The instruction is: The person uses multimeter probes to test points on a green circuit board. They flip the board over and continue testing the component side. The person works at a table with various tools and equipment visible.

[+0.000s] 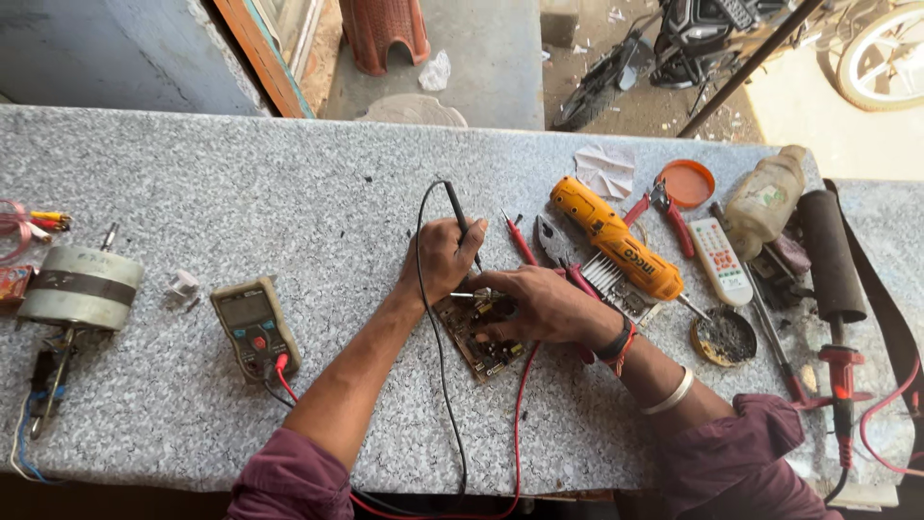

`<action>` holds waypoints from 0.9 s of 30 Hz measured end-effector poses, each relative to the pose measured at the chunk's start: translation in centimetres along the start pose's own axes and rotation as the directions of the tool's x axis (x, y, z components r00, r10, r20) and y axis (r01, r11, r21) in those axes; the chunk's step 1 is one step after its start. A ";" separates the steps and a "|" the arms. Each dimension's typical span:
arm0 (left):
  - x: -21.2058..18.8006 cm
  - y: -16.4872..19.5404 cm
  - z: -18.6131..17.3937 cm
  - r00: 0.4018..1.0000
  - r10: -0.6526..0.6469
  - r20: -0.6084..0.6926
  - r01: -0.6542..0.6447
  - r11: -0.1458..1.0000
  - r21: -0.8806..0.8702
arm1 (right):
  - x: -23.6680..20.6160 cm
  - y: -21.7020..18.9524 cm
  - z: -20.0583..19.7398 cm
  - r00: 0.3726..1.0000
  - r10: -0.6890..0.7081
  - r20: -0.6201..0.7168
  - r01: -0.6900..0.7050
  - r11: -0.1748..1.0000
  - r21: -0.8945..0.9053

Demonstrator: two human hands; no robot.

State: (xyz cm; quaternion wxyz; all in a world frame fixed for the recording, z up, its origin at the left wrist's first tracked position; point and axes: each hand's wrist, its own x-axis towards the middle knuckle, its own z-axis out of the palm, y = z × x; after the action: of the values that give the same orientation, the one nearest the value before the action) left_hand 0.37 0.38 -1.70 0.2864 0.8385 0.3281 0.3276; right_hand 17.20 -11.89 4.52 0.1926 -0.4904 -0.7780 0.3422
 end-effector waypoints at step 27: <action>0.1 0.3 0.0 0.997 -0.065 0.043 0.063 0.997 0.048 | 0.2 0.8 0.3 0.998 -0.058 0.021 0.057 0.997 0.043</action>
State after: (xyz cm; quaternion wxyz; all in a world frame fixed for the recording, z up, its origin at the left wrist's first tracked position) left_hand 0.51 0.25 -1.51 0.2842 0.8412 0.3557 0.2916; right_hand 17.35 -11.57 3.75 0.2041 -0.4597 -0.7865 0.3584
